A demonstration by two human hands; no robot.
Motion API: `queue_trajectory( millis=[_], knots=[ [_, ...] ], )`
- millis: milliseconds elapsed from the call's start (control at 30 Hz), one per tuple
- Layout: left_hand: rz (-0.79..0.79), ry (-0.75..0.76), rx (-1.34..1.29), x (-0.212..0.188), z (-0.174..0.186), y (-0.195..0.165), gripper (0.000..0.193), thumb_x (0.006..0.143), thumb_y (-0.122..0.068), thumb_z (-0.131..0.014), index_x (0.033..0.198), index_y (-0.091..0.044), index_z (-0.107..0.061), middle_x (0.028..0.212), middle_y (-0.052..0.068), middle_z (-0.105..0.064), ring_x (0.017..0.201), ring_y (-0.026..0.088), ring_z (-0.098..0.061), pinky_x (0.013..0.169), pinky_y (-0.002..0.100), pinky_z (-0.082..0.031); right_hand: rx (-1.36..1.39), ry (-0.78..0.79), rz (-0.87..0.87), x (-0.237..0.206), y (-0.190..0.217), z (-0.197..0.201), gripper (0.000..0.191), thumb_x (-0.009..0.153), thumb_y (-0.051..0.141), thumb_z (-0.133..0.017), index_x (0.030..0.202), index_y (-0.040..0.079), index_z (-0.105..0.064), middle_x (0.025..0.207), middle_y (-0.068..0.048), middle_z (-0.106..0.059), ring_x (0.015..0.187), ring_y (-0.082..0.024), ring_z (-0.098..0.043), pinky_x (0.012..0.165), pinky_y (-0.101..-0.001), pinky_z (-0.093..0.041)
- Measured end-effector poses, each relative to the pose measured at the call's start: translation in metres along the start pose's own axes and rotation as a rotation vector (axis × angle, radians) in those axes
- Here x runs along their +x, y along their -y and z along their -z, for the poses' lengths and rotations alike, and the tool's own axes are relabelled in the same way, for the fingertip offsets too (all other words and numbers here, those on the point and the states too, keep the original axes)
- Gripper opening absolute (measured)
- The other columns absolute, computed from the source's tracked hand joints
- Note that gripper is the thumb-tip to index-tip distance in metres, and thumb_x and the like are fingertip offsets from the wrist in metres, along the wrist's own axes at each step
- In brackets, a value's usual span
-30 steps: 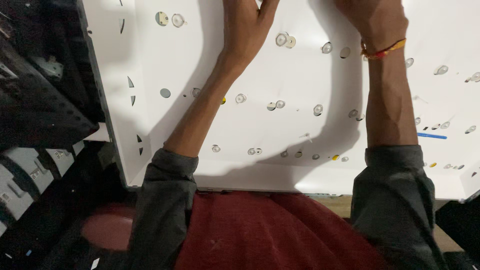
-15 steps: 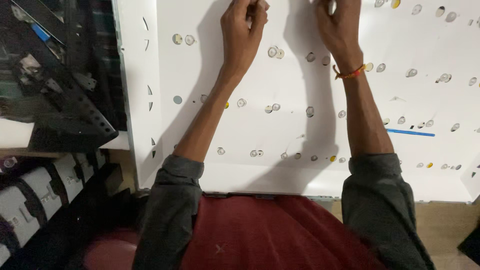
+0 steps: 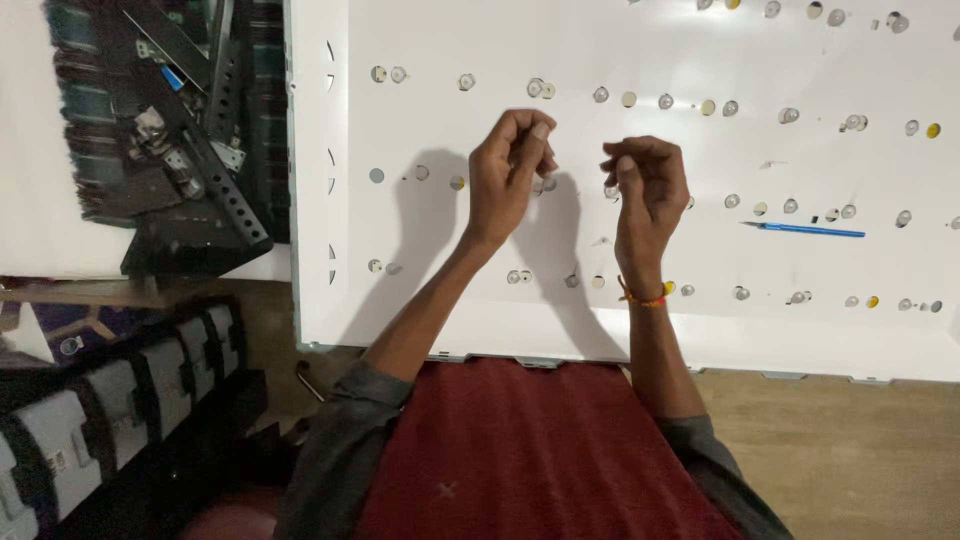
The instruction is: The person sits with a white perforated panel and uses a hot glue gun to attach small translucent plastic caps into the panel's holes. They pick up a cap, apply hot glue to it, press it into a hole, and repeat this cycle across different spots on the panel, occasionally pausing to rub their hands.
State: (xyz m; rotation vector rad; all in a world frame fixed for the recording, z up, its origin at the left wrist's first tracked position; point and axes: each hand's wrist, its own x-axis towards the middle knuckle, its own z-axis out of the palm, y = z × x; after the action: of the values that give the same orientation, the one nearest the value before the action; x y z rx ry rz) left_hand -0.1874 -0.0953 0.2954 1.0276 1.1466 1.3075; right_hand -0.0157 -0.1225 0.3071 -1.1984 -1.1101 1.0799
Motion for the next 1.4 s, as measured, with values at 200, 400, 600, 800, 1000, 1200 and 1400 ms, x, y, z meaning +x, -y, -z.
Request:
queue_trajectory(
  millis=[200,400,600,800,1000,1200,1400],
  knots=[
    [0.019,0.029,-0.107,-0.068,-0.026,-0.014,0.025,0.113,-0.018,-0.048,0.1,-0.002,-0.061,0.068,0.001,-0.056,0.062,0.006,-0.054,0.058,0.023,-0.048,0.105,-0.002,-0.019,-0.064,0.015,0.008,0.011,0.109,0.004,-0.059,0.12,0.0,-0.058,0.113,-0.012,-0.072,0.096,-0.014,-0.066,0.084,-0.0279,-0.054],
    [0.004,0.079,-0.179,-0.118,-0.073,-0.014,0.028,0.113,-0.022,-0.047,0.091,-0.006,-0.055,0.069,-0.001,-0.054,0.059,0.005,-0.05,0.054,0.022,-0.045,0.009,0.005,0.058,-0.101,0.035,0.05,0.012,0.108,0.003,-0.06,0.12,0.0,-0.058,0.115,-0.011,-0.071,0.101,-0.014,-0.069,0.085,-0.0276,-0.056],
    [0.011,0.149,-0.185,-0.172,-0.155,-0.005,0.019,0.106,-0.018,-0.061,0.096,-0.003,-0.067,0.08,0.004,-0.068,0.07,0.006,-0.062,0.059,0.023,-0.051,-0.043,-0.07,0.153,-0.153,0.059,0.145,0.014,0.109,0.001,-0.06,0.122,-0.001,-0.058,0.118,-0.011,-0.071,0.103,-0.012,-0.067,0.083,-0.026,-0.055],
    [0.093,0.335,-0.271,-0.249,-0.263,0.026,0.008,0.1,-0.012,-0.067,0.103,-0.005,-0.069,0.093,0.0,-0.069,0.088,0.006,-0.067,0.066,0.022,-0.054,-0.295,-0.152,0.246,-0.218,0.077,0.27,0.019,0.107,-0.004,-0.065,0.126,-0.001,-0.064,0.117,-0.007,-0.064,0.102,-0.012,-0.064,0.087,-0.0277,-0.053],
    [0.296,0.642,-0.521,-0.309,-0.337,0.053,0.037,0.099,-0.004,-0.078,0.128,-0.005,-0.056,0.123,0.006,-0.055,0.116,0.014,-0.056,0.101,0.031,-0.052,-0.232,-0.149,0.261,-0.28,0.085,0.37,0.027,0.1,-0.012,-0.067,0.123,0.0,-0.069,0.119,-0.008,-0.064,0.107,-0.014,-0.065,0.088,-0.0293,-0.057],
    [0.601,0.996,-0.64,-0.318,-0.381,0.043,0.094,0.085,-0.011,-0.086,0.161,-0.013,-0.03,0.154,0.013,-0.035,0.144,0.028,-0.042,0.121,0.044,-0.046,-0.151,-0.109,0.273,-0.314,0.094,0.433,0.028,0.092,-0.02,-0.065,0.112,-0.001,-0.071,0.106,-0.013,-0.07,0.091,-0.015,-0.068,0.074,-0.0233,-0.055],
    [0.661,1.177,-0.644,-0.296,-0.42,0.037,0.106,0.081,-0.019,-0.09,0.164,-0.015,-0.023,0.163,0.017,-0.027,0.155,0.033,-0.031,0.126,0.053,-0.04,-0.017,-0.222,0.318,-0.302,0.088,0.45,0.027,0.097,-0.013,-0.064,0.108,0.005,-0.046,0.104,-0.009,-0.066,0.091,-0.014,-0.063,0.08,-0.0286,-0.059]
  ],
)
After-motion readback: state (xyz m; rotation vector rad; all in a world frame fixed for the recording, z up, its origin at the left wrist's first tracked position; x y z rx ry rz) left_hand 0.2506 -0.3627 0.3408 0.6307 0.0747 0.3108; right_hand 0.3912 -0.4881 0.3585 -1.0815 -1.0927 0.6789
